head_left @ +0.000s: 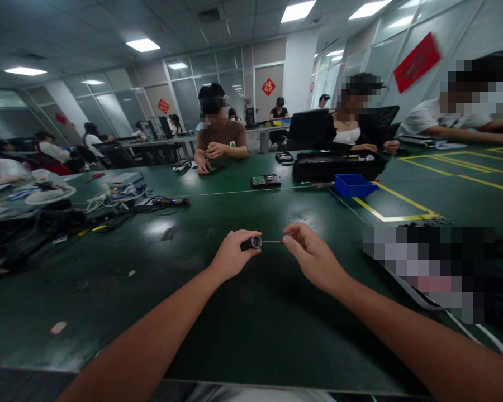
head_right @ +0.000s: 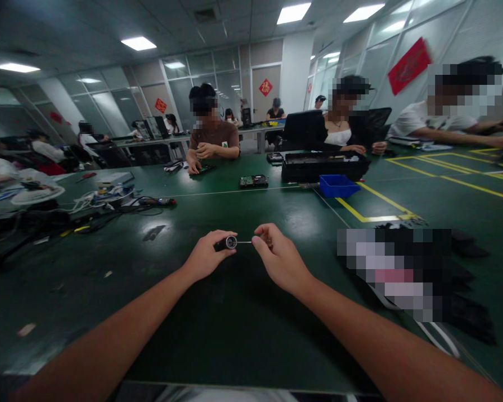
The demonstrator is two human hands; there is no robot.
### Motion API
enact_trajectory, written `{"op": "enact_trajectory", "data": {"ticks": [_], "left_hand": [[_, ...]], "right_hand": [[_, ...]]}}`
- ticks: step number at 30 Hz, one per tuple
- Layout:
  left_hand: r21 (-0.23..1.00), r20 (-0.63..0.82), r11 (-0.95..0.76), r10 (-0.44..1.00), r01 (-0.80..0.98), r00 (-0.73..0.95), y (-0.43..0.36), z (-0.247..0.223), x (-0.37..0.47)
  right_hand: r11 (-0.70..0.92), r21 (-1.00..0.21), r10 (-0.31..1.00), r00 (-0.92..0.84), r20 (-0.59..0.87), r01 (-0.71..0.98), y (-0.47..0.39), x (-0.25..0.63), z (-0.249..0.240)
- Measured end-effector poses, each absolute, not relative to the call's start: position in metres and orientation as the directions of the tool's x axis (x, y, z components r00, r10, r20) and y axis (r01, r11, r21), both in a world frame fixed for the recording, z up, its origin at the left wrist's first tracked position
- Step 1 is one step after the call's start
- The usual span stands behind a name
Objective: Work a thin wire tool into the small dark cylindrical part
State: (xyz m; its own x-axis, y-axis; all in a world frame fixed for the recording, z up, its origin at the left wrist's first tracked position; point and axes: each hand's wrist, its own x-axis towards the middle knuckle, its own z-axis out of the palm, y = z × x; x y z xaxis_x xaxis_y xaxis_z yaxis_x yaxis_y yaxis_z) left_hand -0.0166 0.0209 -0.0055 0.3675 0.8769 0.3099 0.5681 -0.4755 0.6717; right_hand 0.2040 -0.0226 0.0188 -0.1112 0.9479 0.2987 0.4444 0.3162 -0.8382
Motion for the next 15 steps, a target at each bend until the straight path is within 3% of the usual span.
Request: {"op": "enact_trajectory", "data": {"ticks": [15], "left_hand": [[0.637,0.298,-0.477,0.877,0.606,0.376,0.022,-0.003,-0.0176]], "right_hand": [[0.311,-0.828,0.95,-0.154,0.271,0.466,-0.0194,0.2054,0.016]]}}
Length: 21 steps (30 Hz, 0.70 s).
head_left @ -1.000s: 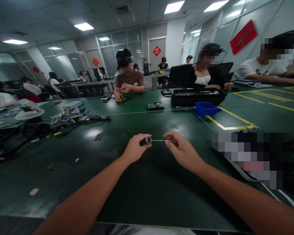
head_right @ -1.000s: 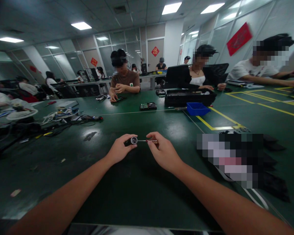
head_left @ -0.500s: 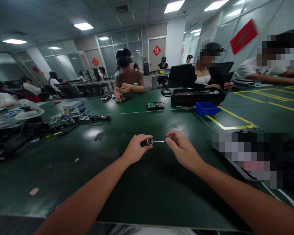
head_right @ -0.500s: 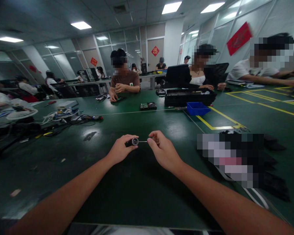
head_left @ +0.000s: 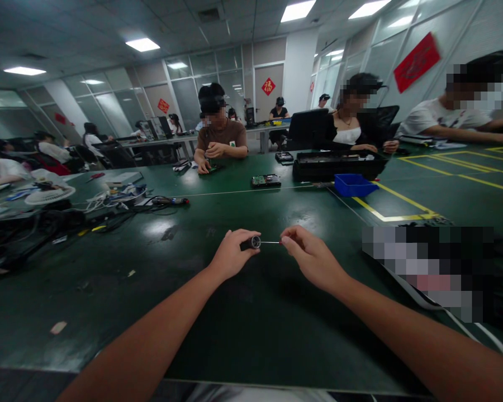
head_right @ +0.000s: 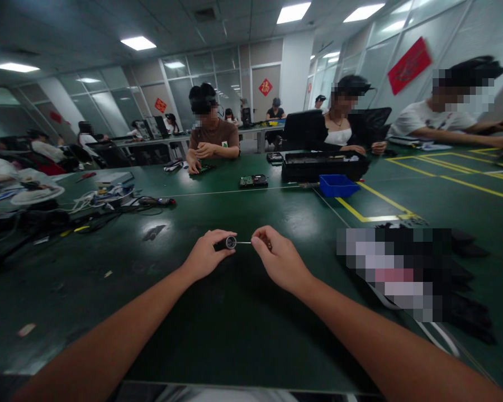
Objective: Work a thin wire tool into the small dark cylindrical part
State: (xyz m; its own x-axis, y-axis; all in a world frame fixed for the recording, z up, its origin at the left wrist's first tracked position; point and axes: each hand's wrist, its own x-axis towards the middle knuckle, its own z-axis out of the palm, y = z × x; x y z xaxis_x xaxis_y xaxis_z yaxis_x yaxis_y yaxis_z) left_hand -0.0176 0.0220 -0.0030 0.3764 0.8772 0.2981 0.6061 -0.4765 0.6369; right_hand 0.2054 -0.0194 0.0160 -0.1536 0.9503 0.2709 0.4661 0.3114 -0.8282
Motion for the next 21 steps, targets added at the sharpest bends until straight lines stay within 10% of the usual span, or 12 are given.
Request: {"op": "enact_trajectory", "data": {"ticks": [21], "left_hand": [[0.647,0.32,-0.509,0.857,0.568,0.403,0.0219,-0.005,-0.0156]], "right_hand": [[0.325,-0.864,0.946,-0.13,0.298,0.385,-0.0175,0.2058,0.0102]]}}
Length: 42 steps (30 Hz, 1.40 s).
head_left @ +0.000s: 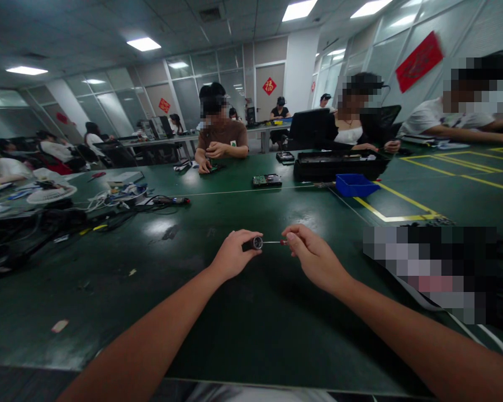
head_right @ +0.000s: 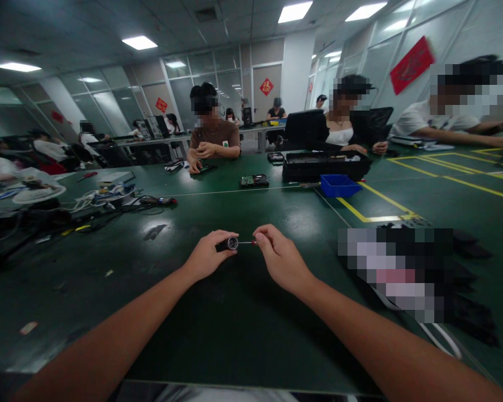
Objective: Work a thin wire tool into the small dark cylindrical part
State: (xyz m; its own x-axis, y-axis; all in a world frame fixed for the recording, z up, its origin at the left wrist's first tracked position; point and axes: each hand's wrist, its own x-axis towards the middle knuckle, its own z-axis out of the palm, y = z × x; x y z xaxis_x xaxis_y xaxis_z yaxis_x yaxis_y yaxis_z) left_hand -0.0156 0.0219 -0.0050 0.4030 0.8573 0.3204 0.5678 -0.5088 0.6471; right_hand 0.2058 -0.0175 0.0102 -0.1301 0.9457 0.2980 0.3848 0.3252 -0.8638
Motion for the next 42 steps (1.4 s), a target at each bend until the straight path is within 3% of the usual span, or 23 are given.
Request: {"op": "enact_trajectory", "data": {"ticks": [8,12,14,18,33,36,42], "left_hand": [[0.651,0.356,-0.504,0.863,0.567,0.358,0.02,-0.002,-0.015],[0.574,0.433,-0.594,0.805,0.564,0.406,0.017,0.002,-0.015],[0.56,0.404,-0.586,0.811,0.586,0.424,0.018,0.003,-0.015],[0.578,0.322,-0.535,0.843,0.615,0.43,0.021,0.0,-0.017],[0.611,0.149,-0.47,0.859,0.637,0.49,0.006,0.012,-0.011],[0.548,0.108,-0.533,0.809,0.645,0.577,-0.001,0.017,-0.003],[0.266,0.03,-0.686,0.708,0.677,0.705,-0.002,0.014,0.018]], "right_hand": [[0.232,-0.966,0.972,-0.005,0.233,0.117,-0.013,0.202,0.014],[0.032,-0.968,0.999,0.047,0.021,-0.248,-0.005,0.205,0.009],[-0.002,-0.953,0.996,0.079,-0.028,-0.304,0.0,0.207,0.005],[0.08,-0.969,0.983,0.179,0.038,-0.234,0.004,0.209,0.001],[0.218,-0.971,0.949,0.256,0.187,-0.097,-0.004,0.208,0.01],[0.231,-0.968,0.949,0.244,0.202,-0.095,-0.005,0.208,0.011],[0.236,-0.968,0.949,0.233,0.211,-0.083,-0.006,0.205,0.013]]}}
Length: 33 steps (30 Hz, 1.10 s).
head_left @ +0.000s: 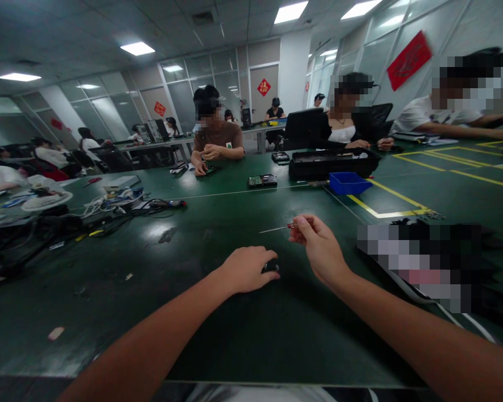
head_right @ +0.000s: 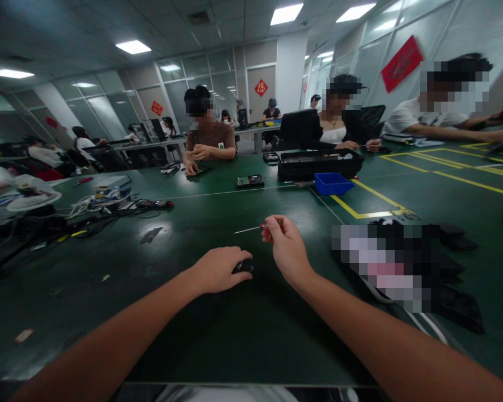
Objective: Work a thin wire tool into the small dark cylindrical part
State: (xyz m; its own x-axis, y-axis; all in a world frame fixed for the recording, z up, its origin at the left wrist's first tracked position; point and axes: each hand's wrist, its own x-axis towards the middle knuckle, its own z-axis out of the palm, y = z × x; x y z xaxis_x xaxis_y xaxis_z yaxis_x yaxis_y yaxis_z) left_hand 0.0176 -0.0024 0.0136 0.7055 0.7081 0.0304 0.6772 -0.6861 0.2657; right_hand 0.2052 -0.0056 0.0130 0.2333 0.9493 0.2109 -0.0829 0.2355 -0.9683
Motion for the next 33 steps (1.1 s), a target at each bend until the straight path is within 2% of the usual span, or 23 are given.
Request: {"op": "enact_trajectory", "data": {"ticks": [3,6,10,14,16,19,22,27,30,33], "left_hand": [[0.21,-0.001,-0.709,0.689,0.673,0.725,0.0,0.011,0.021],[0.268,-0.003,-0.683,0.705,0.68,0.709,0.002,0.013,0.019],[0.492,0.046,-0.552,0.789,0.673,0.613,0.008,0.019,0.005],[0.715,0.125,-0.406,0.876,0.57,0.467,0.018,0.027,-0.015],[0.833,0.124,-0.307,0.914,0.459,0.387,0.024,0.031,-0.027],[0.973,0.107,-0.151,0.965,0.172,0.239,0.03,0.039,-0.05],[0.994,0.093,-0.09,0.994,-0.069,0.051,0.034,0.049,-0.082],[0.961,-0.044,-0.038,0.957,-0.272,-0.288,0.034,0.066,-0.155],[0.963,-0.078,-0.059,0.873,-0.264,-0.481,0.026,0.074,-0.203],[0.982,-0.069,-0.07,0.734,-0.176,-0.675,0.012,0.08,-0.248]], "right_hand": [[0.235,-0.968,0.951,0.229,0.209,-0.09,-0.006,0.204,0.014],[0.241,-0.964,0.951,0.225,0.212,-0.111,-0.007,0.204,0.015],[0.246,-0.964,0.95,0.225,0.218,-0.105,-0.006,0.205,0.013],[0.241,-0.966,0.95,0.228,0.215,-0.093,-0.004,0.208,0.01],[0.236,-0.968,0.951,0.223,0.213,-0.087,-0.003,0.209,0.009],[0.233,-0.97,0.953,0.218,0.212,-0.074,-0.002,0.21,0.008],[0.228,-0.971,0.954,0.217,0.208,-0.071,-0.002,0.21,0.008],[0.215,-0.972,0.959,0.208,0.193,-0.089,-0.003,0.21,0.008],[0.206,-0.972,0.962,0.205,0.179,-0.116,-0.003,0.209,0.008],[0.202,-0.972,0.964,0.197,0.176,-0.118,-0.003,0.209,0.008]]}}
